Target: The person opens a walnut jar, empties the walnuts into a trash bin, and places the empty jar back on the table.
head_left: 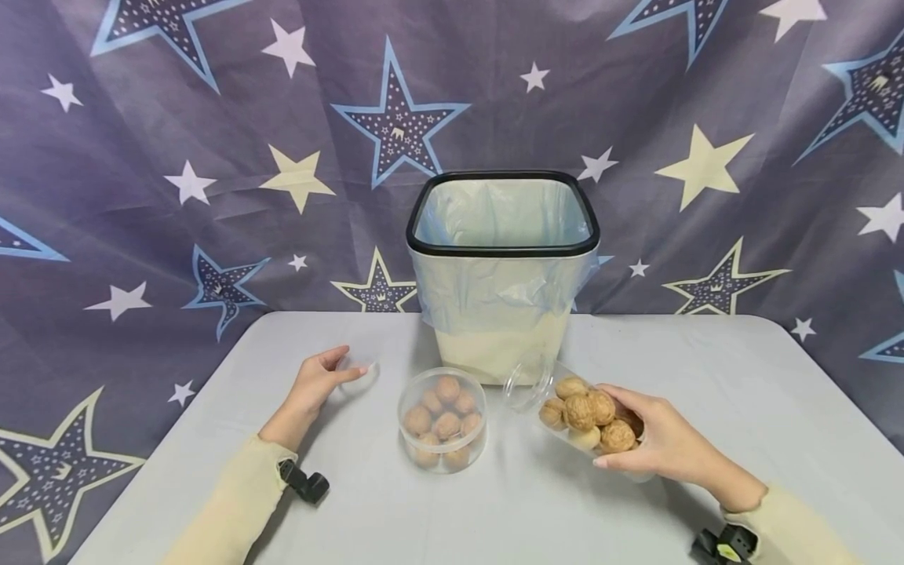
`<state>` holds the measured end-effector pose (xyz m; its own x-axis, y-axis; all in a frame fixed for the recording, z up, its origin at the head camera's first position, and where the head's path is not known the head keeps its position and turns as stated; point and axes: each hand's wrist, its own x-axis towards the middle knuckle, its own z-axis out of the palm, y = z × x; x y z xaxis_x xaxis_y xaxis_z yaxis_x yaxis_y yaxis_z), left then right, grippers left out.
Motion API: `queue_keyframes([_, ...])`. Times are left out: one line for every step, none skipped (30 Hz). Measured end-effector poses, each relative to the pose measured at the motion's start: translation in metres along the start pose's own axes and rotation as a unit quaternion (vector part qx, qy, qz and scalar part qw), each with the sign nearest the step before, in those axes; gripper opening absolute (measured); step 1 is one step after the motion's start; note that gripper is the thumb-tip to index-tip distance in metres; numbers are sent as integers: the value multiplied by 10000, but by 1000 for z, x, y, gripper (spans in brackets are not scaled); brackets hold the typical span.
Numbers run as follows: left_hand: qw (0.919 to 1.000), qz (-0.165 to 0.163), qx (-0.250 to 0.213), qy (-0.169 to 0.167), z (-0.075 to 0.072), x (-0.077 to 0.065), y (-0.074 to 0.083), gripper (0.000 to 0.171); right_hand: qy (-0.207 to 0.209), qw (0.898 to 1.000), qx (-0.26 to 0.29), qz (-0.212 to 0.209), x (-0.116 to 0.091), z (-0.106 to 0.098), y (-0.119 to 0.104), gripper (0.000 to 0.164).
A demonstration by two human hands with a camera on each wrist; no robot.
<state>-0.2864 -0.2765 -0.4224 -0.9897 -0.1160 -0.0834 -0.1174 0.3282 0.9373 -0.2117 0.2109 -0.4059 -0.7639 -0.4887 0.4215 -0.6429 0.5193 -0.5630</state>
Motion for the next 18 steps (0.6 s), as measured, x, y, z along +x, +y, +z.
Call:
queue_keyframes([10000,-53,21,18,0,1,-1,72,3,10000,4,14,0,0,0,80])
queue_keyframes([10000,-84,34,22,-1,1,-2,71,11,10000,-2,28,0,0,0,80])
queue_keyframes([9999,-109,42,35,-1,2,-3,71,20,10000,-13,40,0,0,1,79])
queue_keyframes([9999,-125,41,46,-1,3,-5,71,29,10000,-21,43,0,-1,1,79])
queue_keyframes([9999,-134,43,70,0,4,-5,70,38,10000,-29,44,0,-1,1,79])
queue_keyframes([9999,-123,30,89,0,5,-6,70,46,10000,-24,46,0,-1,1,79])
queue_keyframes([9999,-104,-7,110,0,5,-7,69,47,10000,-10,34,0,-1,1,79])
queue_keyframes([9999,-66,-58,123,0,6,-9,68,50,10000,0,27,0,-2,2,79])
queue_keyframes([9999,-28,-79,146,-1,7,-10,67,48,10000,10,21,0,-2,2,79])
queue_keyframes([9998,17,-103,158,0,7,-10,67,49,10000,22,19,1,-3,2,79])
queue_keyframes([9998,56,-118,172,0,7,-11,66,48,10000,26,22,1,-3,2,79])
queue_keyframes([9997,89,-141,173,0,7,-11,65,49,10000,41,23,1,-3,2,79])
queue_keyframes([9997,115,-141,180,0,8,-12,65,53,10000,39,18,1,-3,2,79])
queue_keyframes([9997,133,-120,185,0,8,-12,65,63,10000,35,19,1,-3,2,79])
queue_keyframes([9997,139,-89,192,-1,8,-12,64,72,10000,33,19,1,-4,1,79])
queue_keyframes([9997,137,-68,188,-1,9,-13,64,80,10000,38,21,1,-4,1,79])
queue_keyframes([9997,126,-45,193,-1,9,-13,64,96,10000,14,-3,0,-4,1,79])
queue_keyframes([9997,122,-30,191,-1,9,-13,64,114,9999,18,-8,0,-5,1,79])
